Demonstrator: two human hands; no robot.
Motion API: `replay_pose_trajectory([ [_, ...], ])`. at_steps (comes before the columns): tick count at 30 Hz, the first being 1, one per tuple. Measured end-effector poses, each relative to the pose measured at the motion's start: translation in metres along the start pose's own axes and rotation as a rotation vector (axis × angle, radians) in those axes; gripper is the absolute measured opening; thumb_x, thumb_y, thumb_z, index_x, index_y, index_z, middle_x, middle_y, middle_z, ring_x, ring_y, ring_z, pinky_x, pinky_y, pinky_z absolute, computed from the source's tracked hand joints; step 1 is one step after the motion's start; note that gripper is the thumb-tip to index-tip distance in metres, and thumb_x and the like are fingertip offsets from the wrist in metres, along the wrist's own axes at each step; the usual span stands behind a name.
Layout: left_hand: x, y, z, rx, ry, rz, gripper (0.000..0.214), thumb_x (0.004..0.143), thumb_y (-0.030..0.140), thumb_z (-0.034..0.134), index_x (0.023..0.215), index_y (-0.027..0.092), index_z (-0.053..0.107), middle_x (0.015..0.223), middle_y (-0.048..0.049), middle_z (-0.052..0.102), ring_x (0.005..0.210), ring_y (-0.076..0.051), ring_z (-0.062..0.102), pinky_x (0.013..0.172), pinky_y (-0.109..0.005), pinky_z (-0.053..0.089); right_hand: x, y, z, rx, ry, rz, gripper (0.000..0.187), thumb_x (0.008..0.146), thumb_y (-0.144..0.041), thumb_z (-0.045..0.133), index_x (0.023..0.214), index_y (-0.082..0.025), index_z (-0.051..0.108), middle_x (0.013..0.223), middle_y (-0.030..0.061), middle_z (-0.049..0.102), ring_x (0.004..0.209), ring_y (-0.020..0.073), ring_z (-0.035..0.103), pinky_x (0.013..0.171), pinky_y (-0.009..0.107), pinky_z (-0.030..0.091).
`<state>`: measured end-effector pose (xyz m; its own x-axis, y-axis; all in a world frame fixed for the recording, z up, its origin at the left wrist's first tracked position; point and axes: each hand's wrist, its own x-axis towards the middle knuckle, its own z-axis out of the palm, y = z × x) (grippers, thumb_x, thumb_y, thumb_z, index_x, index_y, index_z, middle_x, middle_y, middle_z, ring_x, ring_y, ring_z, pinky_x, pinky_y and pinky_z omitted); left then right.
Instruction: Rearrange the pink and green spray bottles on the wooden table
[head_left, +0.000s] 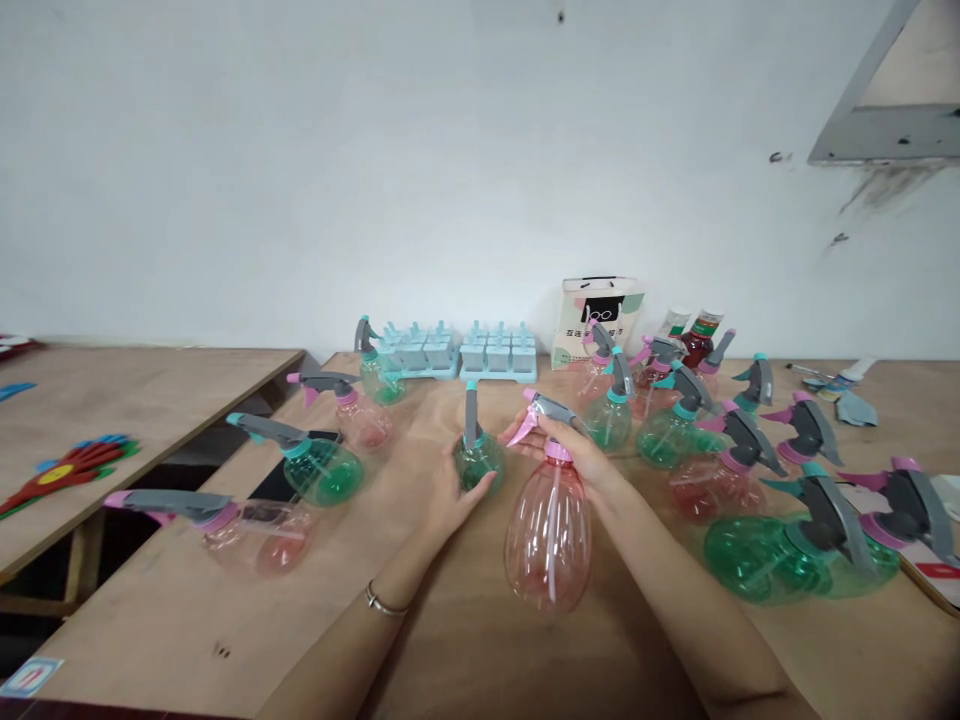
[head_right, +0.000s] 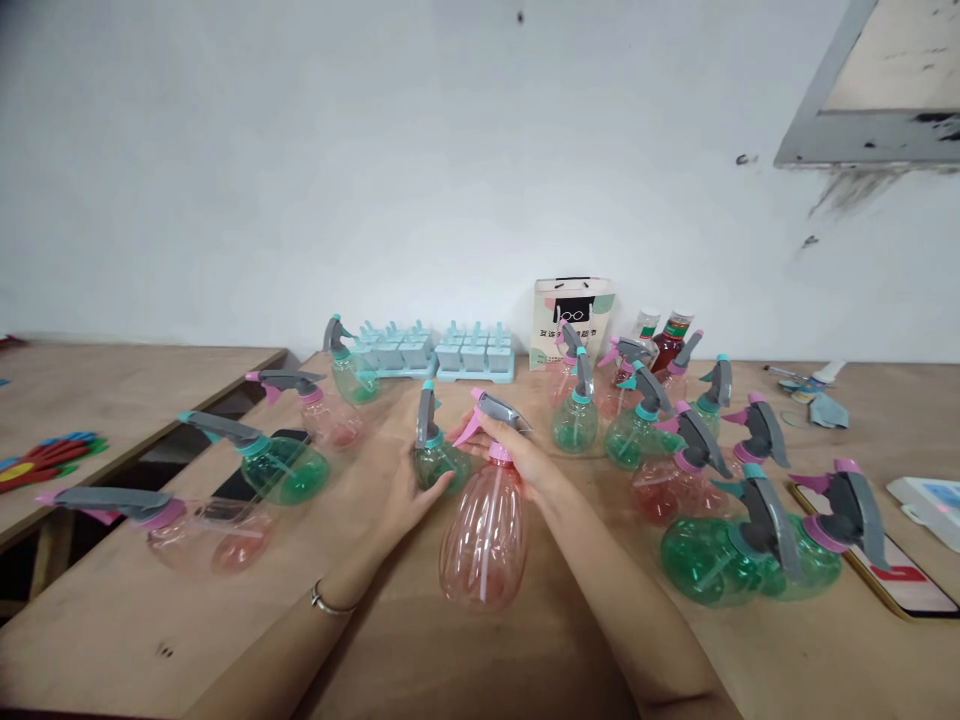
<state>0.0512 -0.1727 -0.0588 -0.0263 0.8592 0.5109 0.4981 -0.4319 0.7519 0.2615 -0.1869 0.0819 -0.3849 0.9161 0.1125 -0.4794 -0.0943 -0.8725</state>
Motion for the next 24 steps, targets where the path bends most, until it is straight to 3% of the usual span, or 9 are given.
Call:
replay_pose_trajectory([
  [4,-0.0001,-0.0017,0.0005,0.013,0.005,-0.015,0.074,0.08,0.047,0.07,0.138,0.022,0.033,0.133,-0.0165,0.055,0.125,-0.035,0.055,0.107,-0.058,0.043,-0.0011,-0.0021,0.0003,-0.069,0.034,-0.019,0.035,0.077,-0.052,0.073,0.073,-0.018,0.065,0.065,0.0022,0.069,0.066,0.0169,0.069,0.052,0.023,0.048],
  [10,0.0,-0.0005,0.0009,-0.036,-0.006,-0.003,0.071,0.08,0.046,0.07,0.137,0.025,0.034,0.132,-0.0154,0.057,0.123,-0.033,0.058,0.106,-0.058,0.046,-0.0013,-0.0047,-0.0019,-0.056,-0.118,-0.023,0.033,0.076,-0.049,0.074,0.085,-0.018,0.07,0.071,0.0033,0.071,0.075,0.0185,0.07,0.068,0.027,0.052],
  [17,0.0,0.0026,-0.0019,-0.014,-0.005,-0.013,0.072,0.08,0.044,0.071,0.139,0.022,0.036,0.131,-0.0153,0.057,0.124,-0.034,0.057,0.107,-0.056,0.045,0.0013,0.003,-0.001,-0.034,0.117,-0.071,0.038,0.073,-0.055,0.076,0.075,-0.019,0.065,0.059,-0.0013,0.065,0.056,0.0137,0.063,0.054,0.024,0.048],
  [22,-0.0004,0.001,-0.0011,-0.031,-0.026,-0.005,0.073,0.081,0.044,0.07,0.141,0.024,0.033,0.137,-0.0154,0.054,0.129,-0.033,0.054,0.111,-0.058,0.041,0.0012,0.0016,-0.0026,-0.035,0.001,-0.036,0.038,0.074,-0.056,0.076,0.088,-0.021,0.069,0.074,0.0027,0.072,0.073,0.0178,0.069,0.06,0.025,0.05],
  [24,-0.0001,0.0014,-0.0012,-0.027,-0.026,-0.003,0.073,0.081,0.045,0.069,0.14,0.023,0.033,0.136,-0.0162,0.055,0.128,-0.033,0.054,0.11,-0.058,0.041,0.0002,0.0014,-0.0014,-0.063,-0.016,-0.028,0.035,0.076,-0.054,0.074,0.086,-0.021,0.069,0.072,0.0022,0.071,0.071,0.0164,0.067,0.062,0.025,0.05],
])
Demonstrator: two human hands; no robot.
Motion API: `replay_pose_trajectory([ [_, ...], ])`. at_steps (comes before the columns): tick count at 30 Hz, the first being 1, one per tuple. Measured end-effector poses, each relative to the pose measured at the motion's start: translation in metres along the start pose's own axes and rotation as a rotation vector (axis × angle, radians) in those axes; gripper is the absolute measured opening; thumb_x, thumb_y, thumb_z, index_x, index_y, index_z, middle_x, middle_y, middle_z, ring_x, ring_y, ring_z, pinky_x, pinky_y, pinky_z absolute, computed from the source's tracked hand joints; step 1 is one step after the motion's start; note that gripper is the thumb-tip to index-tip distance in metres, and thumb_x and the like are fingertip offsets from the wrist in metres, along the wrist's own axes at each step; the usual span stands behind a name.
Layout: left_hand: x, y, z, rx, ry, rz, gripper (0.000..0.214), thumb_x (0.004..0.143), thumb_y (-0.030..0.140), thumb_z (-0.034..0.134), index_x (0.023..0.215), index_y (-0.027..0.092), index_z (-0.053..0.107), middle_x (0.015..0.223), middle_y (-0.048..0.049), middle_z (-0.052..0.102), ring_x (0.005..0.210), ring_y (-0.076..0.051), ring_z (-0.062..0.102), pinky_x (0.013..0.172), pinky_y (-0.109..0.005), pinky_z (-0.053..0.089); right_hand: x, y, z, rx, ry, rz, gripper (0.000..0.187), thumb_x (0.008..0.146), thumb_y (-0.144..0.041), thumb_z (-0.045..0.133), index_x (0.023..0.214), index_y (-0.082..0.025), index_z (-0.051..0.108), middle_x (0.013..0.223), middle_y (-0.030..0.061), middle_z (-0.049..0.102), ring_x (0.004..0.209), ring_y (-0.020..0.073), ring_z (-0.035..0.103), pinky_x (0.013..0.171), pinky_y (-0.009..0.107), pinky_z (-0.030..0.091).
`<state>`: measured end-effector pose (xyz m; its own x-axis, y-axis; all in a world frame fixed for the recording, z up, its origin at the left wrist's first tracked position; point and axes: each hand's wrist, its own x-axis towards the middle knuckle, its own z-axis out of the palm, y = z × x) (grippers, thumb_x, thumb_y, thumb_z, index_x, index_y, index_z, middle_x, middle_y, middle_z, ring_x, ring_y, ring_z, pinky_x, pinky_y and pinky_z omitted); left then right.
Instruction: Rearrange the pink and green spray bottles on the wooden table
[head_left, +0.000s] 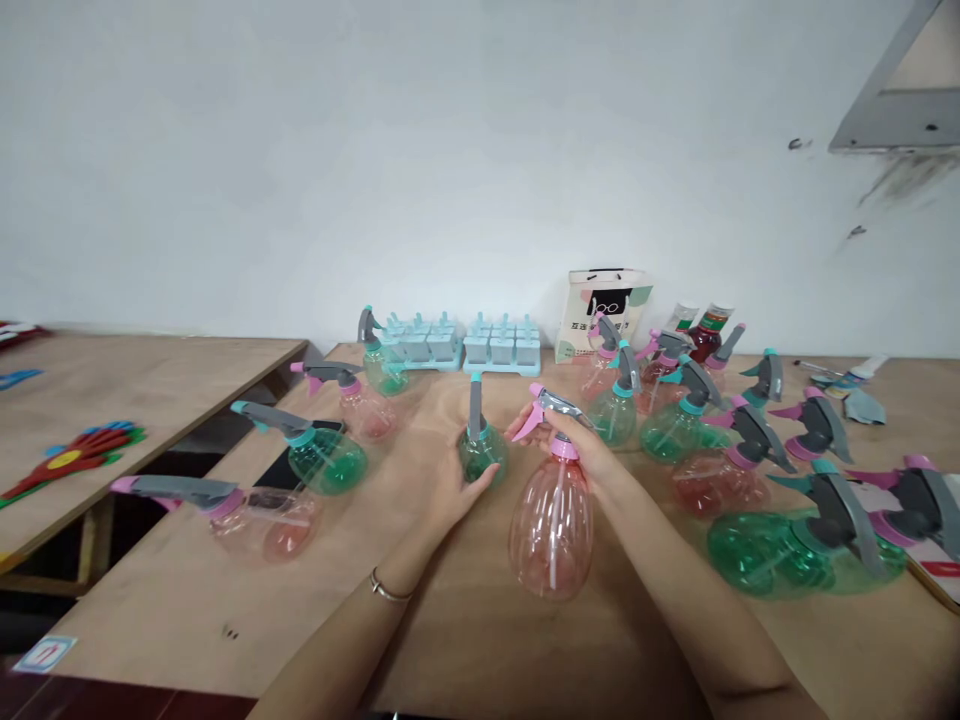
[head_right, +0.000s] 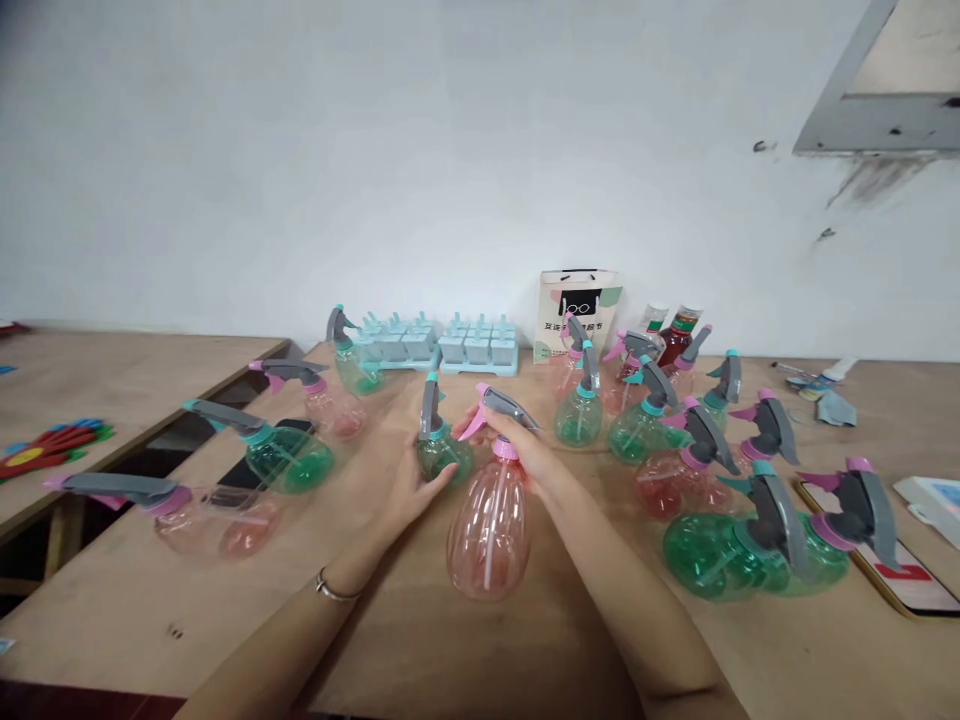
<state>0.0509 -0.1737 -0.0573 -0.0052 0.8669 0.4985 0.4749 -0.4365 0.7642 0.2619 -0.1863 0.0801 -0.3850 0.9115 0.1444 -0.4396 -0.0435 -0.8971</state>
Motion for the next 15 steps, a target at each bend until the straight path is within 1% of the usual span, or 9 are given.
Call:
replay_pose_trajectory([
  [4,0.0,0.003,-0.002,0.011,0.004,-0.009,0.072,0.081,0.046,0.07,0.139,0.021,0.035,0.133,-0.0161,0.057,0.125,-0.034,0.056,0.108,-0.056,0.044,-0.002,-0.001,0.006,-0.039,0.114,-0.072,0.034,0.075,-0.052,0.075,0.072,-0.02,0.066,0.058,-0.002,0.062,0.056,0.0121,0.059,0.058,0.024,0.047],
  [6,0.001,0.005,-0.002,0.01,0.004,-0.015,0.073,0.08,0.046,0.07,0.138,0.02,0.035,0.132,-0.0159,0.057,0.124,-0.033,0.057,0.107,-0.055,0.045,-0.002,-0.002,0.008,-0.089,0.146,-0.096,0.035,0.075,-0.054,0.073,0.071,-0.021,0.065,0.06,-0.001,0.062,0.058,0.0137,0.059,0.055,0.024,0.046],
  [7,0.001,0.005,-0.002,0.01,0.005,-0.017,0.073,0.08,0.046,0.071,0.139,0.02,0.035,0.132,-0.016,0.057,0.125,-0.034,0.056,0.107,-0.055,0.044,-0.003,-0.002,0.008,-0.129,0.148,-0.109,0.035,0.075,-0.055,0.073,0.073,-0.021,0.066,0.063,0.0003,0.064,0.062,0.0151,0.061,0.057,0.025,0.047],
  [9,0.001,0.006,-0.002,0.012,0.004,-0.012,0.074,0.08,0.046,0.07,0.139,0.02,0.035,0.134,-0.0167,0.055,0.127,-0.034,0.055,0.109,-0.056,0.043,-0.003,-0.004,0.006,-0.229,0.161,-0.145,0.035,0.075,-0.056,0.073,0.079,-0.022,0.069,0.072,0.0024,0.068,0.07,0.0171,0.063,0.065,0.028,0.049],
  [10,0.001,0.006,-0.002,0.014,0.005,-0.007,0.074,0.08,0.046,0.07,0.14,0.02,0.034,0.136,-0.0169,0.055,0.128,-0.034,0.054,0.109,-0.056,0.042,-0.003,-0.004,0.003,-0.288,0.196,-0.169,0.034,0.074,-0.055,0.074,0.082,-0.022,0.07,0.073,0.0023,0.069,0.07,0.0171,0.062,0.068,0.029,0.05],
  [11,0.001,0.005,-0.002,0.016,0.009,-0.001,0.074,0.08,0.046,0.07,0.14,0.02,0.034,0.136,-0.0168,0.054,0.128,-0.034,0.054,0.11,-0.056,0.042,-0.004,-0.004,0.0,-0.35,0.255,-0.19,0.033,0.072,-0.053,0.076,0.082,-0.022,0.071,0.071,0.0013,0.067,0.067,0.0165,0.061,0.067,0.03,0.049],
  [12,0.002,0.005,-0.002,0.016,0.016,0.004,0.073,0.08,0.046,0.07,0.139,0.021,0.035,0.136,-0.0165,0.055,0.128,-0.034,0.054,0.11,-0.056,0.042,-0.005,-0.004,-0.004,-0.413,0.333,-0.208,0.032,0.069,-0.051,0.078,0.08,-0.022,0.071,0.067,-0.0001,0.064,0.062,0.0151,0.057,0.063,0.029,0.048],
  [15,0.002,0.001,-0.001,0.011,0.026,0.017,0.072,0.079,0.045,0.071,0.138,0.022,0.037,0.132,-0.0151,0.057,0.125,-0.033,0.056,0.108,-0.054,0.045,-0.013,-0.004,-0.021,-0.575,0.604,-0.261,0.033,0.064,-0.049,0.08,0.064,-0.019,0.066,0.053,-0.0044,0.049,0.05,0.0104,0.043,0.048,0.025,0.037],
])
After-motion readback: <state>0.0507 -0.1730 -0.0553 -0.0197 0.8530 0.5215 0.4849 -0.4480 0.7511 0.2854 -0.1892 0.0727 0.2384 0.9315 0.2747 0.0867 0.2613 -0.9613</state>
